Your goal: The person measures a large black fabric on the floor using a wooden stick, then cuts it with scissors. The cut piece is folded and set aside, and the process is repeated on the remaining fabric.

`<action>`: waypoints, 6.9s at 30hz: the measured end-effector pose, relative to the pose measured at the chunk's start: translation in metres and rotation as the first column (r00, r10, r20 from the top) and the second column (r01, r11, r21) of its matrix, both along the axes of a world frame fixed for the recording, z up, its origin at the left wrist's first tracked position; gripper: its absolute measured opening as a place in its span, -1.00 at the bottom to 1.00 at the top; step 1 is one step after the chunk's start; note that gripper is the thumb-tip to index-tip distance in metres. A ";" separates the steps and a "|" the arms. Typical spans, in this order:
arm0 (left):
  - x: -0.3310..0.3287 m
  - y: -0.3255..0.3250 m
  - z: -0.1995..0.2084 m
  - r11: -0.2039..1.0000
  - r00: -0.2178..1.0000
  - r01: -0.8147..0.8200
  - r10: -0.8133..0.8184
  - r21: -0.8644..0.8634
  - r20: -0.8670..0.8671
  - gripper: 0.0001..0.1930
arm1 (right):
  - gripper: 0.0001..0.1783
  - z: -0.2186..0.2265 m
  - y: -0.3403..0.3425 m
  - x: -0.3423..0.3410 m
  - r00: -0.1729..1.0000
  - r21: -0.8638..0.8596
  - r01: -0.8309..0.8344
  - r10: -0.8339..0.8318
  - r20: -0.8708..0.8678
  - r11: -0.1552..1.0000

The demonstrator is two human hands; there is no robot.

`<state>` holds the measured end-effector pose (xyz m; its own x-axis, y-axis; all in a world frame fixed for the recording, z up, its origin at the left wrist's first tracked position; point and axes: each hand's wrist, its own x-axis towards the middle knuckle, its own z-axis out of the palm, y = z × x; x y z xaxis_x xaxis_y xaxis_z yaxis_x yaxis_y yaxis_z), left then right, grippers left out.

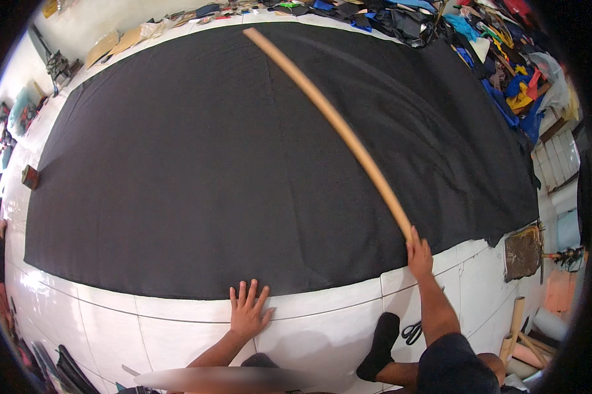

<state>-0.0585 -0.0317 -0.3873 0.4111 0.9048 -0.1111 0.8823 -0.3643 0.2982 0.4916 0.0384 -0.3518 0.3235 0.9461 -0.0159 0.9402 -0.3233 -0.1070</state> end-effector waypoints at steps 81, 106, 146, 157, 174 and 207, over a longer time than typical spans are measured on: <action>-0.328 0.178 0.014 0.290 0.297 -0.951 0.953 -0.111 -0.058 -0.14 | -0.39 0.037 0.666 -0.911 0.687 0.073 -0.687 0.678 -0.260 0.723; -0.344 0.180 0.001 0.408 0.371 -0.910 0.878 0.068 -0.303 -0.27 | -0.40 -0.003 0.386 -0.478 0.692 0.014 -0.721 0.721 0.001 0.692; 0.254 0.988 0.010 0.829 0.816 -0.543 0.558 0.131 -0.150 -0.21 | -0.68 0.005 0.847 0.103 0.970 0.409 0.124 -0.023 -0.243 0.904; 0.250 1.002 0.018 0.841 0.834 -0.539 0.524 -0.049 -0.172 -0.13 | -0.04 -0.048 1.215 0.132 0.968 0.012 0.240 -0.240 0.069 0.971; 0.245 0.999 0.017 0.844 0.848 -0.528 0.517 -0.097 -0.112 -0.14 | 0.11 -0.034 1.366 0.009 0.996 -0.074 -0.022 0.016 -0.089 0.997; 0.149 0.684 0.093 0.755 0.728 -0.626 0.473 0.197 0.496 -0.35 | -0.31 -0.016 0.580 -0.071 0.992 -0.069 -0.013 0.021 0.127 0.998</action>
